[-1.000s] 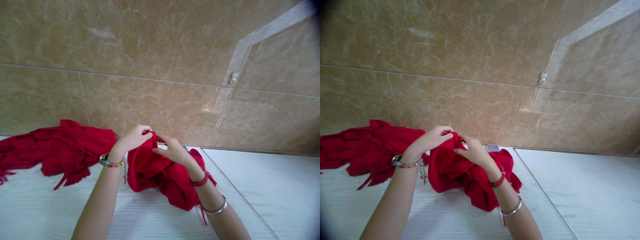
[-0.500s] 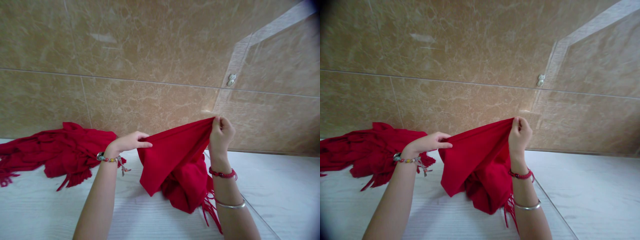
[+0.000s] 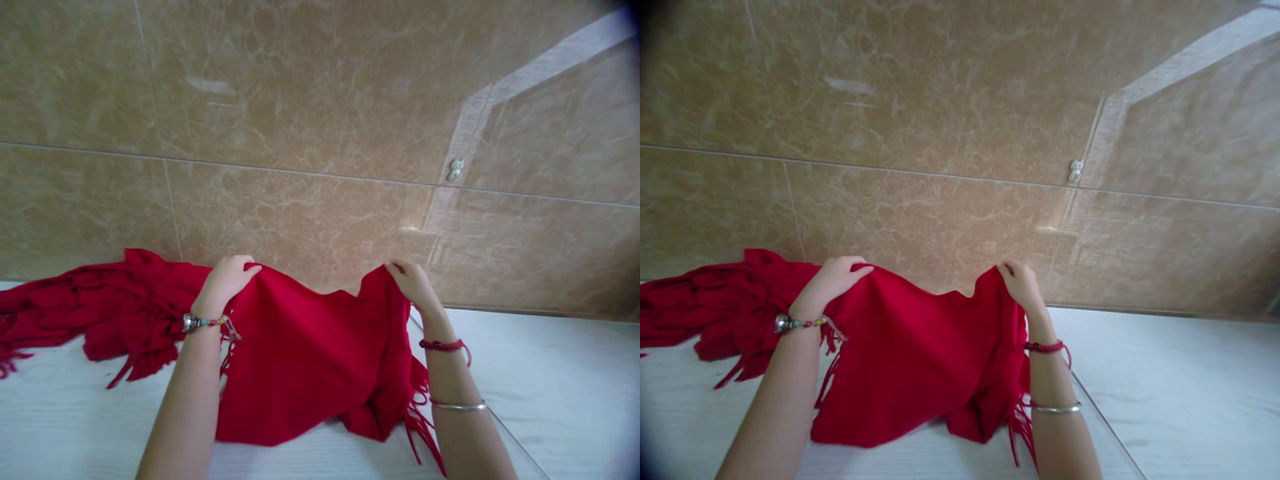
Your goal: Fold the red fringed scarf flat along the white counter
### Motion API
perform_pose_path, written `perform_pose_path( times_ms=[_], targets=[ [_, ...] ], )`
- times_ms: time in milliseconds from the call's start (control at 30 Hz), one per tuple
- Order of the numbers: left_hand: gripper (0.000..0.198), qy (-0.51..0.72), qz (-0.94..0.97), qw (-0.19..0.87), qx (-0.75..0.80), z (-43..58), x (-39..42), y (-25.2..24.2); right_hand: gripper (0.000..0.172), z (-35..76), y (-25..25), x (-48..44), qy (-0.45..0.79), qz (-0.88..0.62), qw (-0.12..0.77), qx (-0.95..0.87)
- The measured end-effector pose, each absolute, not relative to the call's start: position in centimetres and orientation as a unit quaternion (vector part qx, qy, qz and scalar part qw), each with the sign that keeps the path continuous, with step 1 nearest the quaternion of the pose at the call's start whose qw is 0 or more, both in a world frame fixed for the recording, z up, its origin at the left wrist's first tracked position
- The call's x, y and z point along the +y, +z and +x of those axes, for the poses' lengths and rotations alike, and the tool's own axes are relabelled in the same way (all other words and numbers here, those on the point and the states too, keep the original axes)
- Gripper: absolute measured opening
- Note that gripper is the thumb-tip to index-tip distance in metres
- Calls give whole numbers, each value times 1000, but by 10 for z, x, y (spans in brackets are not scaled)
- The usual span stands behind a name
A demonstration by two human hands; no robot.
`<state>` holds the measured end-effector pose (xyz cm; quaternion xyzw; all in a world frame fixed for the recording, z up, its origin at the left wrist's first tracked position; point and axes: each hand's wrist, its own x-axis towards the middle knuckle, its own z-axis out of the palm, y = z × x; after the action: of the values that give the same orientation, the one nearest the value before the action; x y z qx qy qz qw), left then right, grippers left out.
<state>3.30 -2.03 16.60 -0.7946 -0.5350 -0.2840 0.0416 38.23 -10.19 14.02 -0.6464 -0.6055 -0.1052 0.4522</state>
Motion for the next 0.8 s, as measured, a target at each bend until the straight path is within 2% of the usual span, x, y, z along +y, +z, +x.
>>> perform_pose_path(
  times_ms=[133, 233, 333, 467, 567, 800],
  targets=[
    [31, -261, -684, 93, -674, 13, -9, 156, 29, 347, 146, -104, -63, -593, 409, -691],
    [31, -254, -652, 77, -710, 2, -5, 153, 27, 336, 146, -106, -52, -581, 380, -718],
    [28, -285, -687, 32, -668, 5, 1, 150, 26, 332, 145, -105, -55, -583, 380, -716],
    [36, -442, -699, -21, -562, 10, 13, 141, 25, 331, 143, -102, -73, -579, 429, -690],
    [41, -460, -670, -5, -583, -18, 21, 141, 25, 333, 143, -103, -86, -581, 436, -682],
    [34, -333, -640, 81, -688, -157, 18, 203, 22, 302, 132, -102, 6, -524, 253, -813]
  ],
)
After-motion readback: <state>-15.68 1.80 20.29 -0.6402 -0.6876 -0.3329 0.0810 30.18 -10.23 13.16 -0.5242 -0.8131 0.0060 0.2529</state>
